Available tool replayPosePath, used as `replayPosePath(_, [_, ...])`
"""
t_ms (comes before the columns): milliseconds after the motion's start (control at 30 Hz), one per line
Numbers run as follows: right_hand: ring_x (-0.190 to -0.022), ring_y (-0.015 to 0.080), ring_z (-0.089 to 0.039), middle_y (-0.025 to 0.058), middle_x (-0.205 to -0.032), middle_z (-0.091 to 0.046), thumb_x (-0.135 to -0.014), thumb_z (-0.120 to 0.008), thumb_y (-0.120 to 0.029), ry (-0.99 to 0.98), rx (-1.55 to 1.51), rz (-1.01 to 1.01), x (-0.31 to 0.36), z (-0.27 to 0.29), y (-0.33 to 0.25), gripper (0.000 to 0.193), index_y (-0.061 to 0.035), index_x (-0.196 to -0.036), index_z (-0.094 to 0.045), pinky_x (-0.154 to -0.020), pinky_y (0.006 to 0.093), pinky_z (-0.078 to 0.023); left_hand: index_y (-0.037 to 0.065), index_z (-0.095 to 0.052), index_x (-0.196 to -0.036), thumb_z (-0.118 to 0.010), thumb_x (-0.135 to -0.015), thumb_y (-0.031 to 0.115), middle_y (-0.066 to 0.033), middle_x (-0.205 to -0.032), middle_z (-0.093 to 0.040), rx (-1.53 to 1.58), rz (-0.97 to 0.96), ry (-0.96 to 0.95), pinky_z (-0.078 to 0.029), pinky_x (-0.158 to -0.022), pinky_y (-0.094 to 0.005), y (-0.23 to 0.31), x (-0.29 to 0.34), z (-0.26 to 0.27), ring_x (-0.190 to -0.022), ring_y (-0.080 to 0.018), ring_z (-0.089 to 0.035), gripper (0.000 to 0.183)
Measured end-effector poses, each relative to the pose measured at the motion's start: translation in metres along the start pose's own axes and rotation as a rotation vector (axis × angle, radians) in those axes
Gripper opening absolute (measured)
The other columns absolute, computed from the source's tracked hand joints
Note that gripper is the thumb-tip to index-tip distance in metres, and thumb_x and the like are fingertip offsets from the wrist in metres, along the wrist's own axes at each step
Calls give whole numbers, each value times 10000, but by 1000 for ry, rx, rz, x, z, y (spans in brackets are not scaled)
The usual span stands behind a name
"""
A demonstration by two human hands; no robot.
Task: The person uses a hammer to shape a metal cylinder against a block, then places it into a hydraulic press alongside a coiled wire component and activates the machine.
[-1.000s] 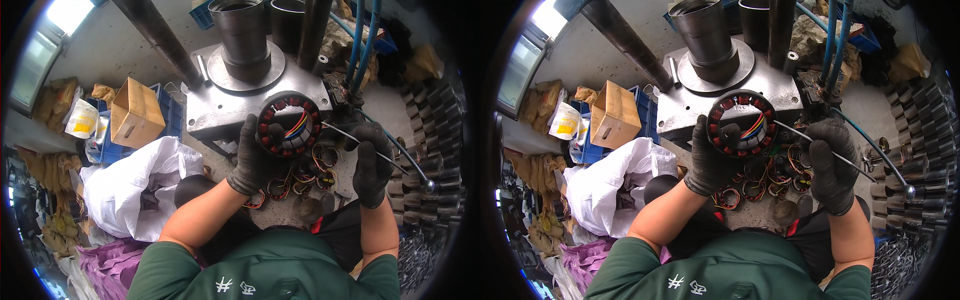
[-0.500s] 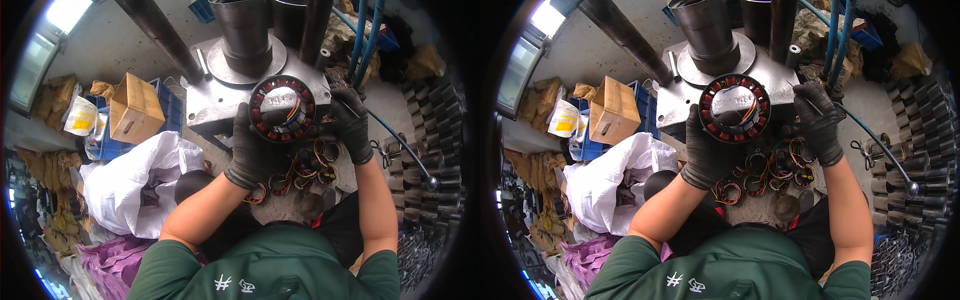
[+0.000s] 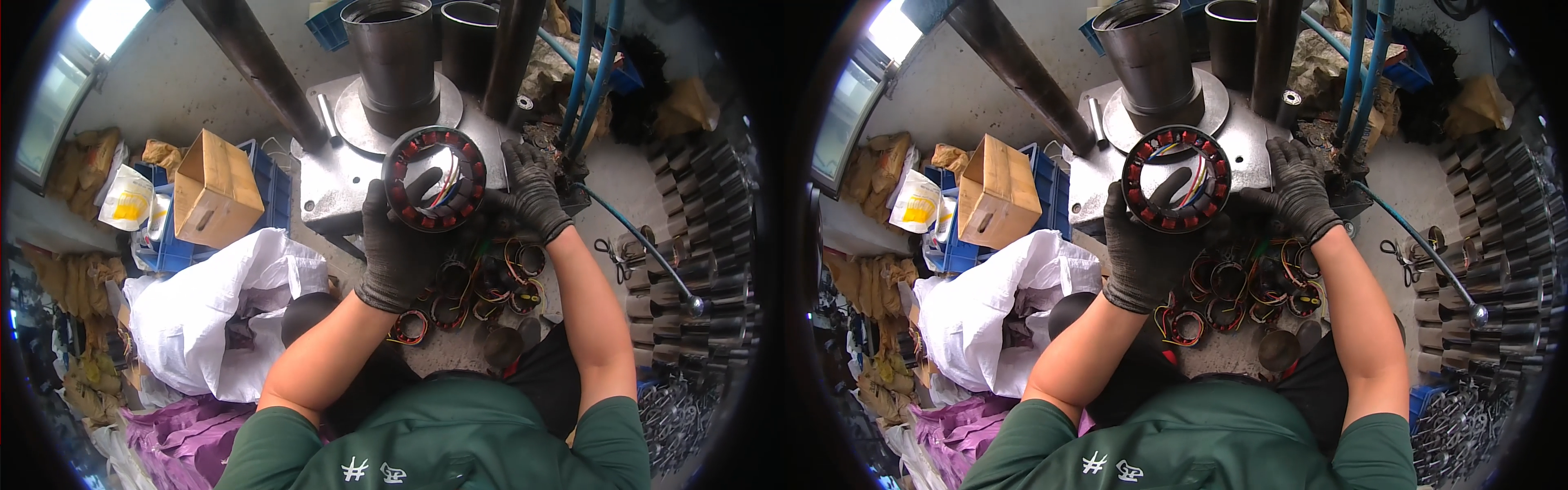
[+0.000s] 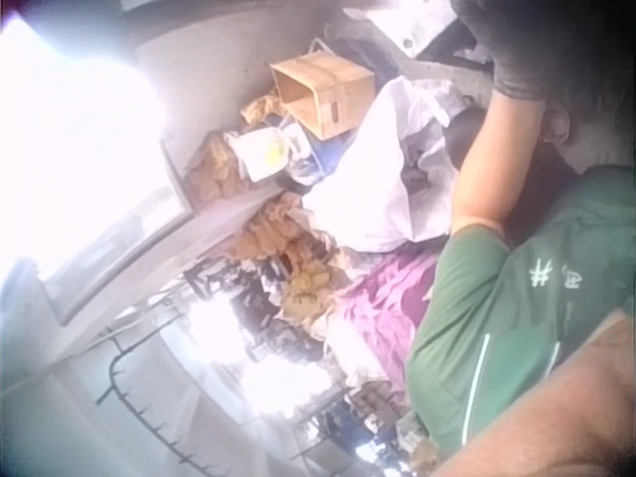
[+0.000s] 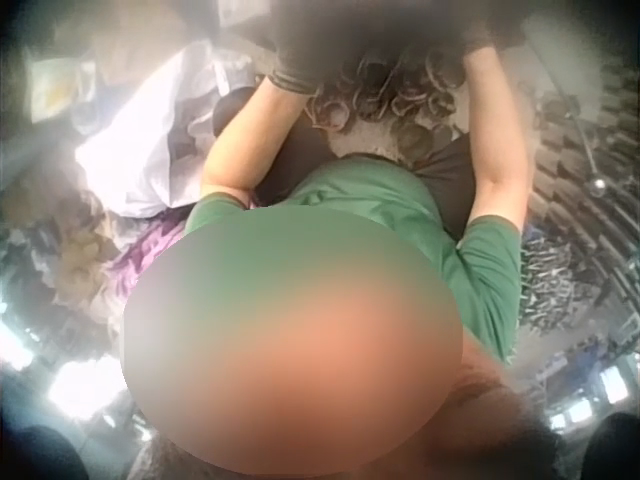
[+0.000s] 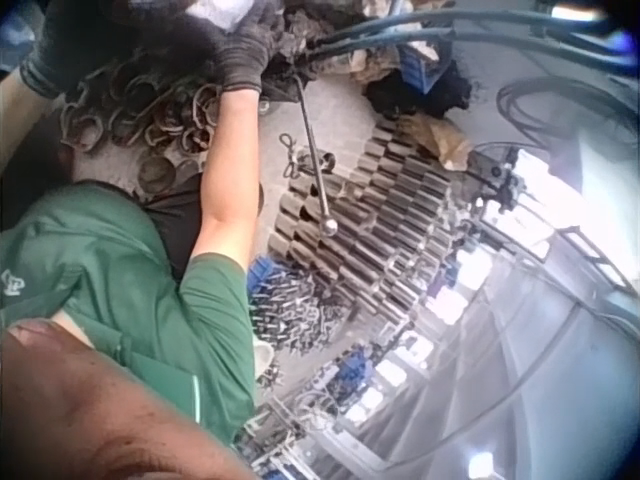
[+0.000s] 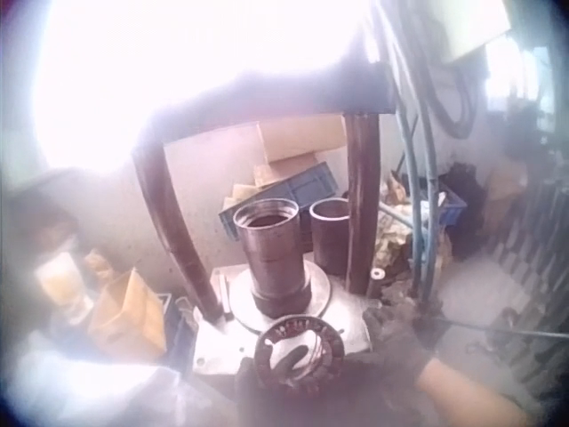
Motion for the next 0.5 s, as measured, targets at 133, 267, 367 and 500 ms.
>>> replayPosePath(133, [-1400, 415, -420, 232, -1468, -505, -849, -710, -624, 112, -148, 39, 10, 33, -17, 921, -30, -1506, -458, -1160, 529, -333, 69, -337, -1584, -605, -939, 627, -194, -1505, -495, -312, -205, -211, -485, -1089, -532, -5, -8, 4, -1293, -362, -578, 894])
replayPosePath(267, [-1398, 331, -469, 185, -1570, -426, -978, -608, -568, 129, -1518, -18, 40, 71, -76, 820, -125, -1603, -316, -1117, 483, -439, 63, -237, -1604, -858, -809, 228, -145, -1470, -513, -669, -459, -113, -464, -1116, -414, -8, -4, -2, -1361, -269, -514, 1022])
replayPosePath(367, [-1486, 329, -375, 165, -1632, -337, -1048, -356, -643, 62, -2202, -129, 53, 71, -97, 797, -168, -1656, -158, -1223, 484, -331, 58, -290, -1548, -944, -690, 246, -164, -1481, -443, -1116, -631, -229, -457, -1124, -425, -24, -13, -11, -1355, -305, -503, 1095])
replayPosePath(500, [-1311, 303, -576, 174, -1423, -581, -1002, -500, -595, 117, -2222, -433, 62, 96, -106, 724, -57, -1485, -469, -1121, 461, -478, 92, -353, -1501, -998, -572, 290, -179, -1402, -433, -1499, -928, -213, -449, -1124, -454, -38, -11, -10, -1316, -347, -505, 1148])
Point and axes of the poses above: each hand's wrist, its own x-axis away from the middle knuckle, its own z-axis out of the back of the hand, y = z × x, the point moved 1 cm from there along -x, towards the middle knuckle
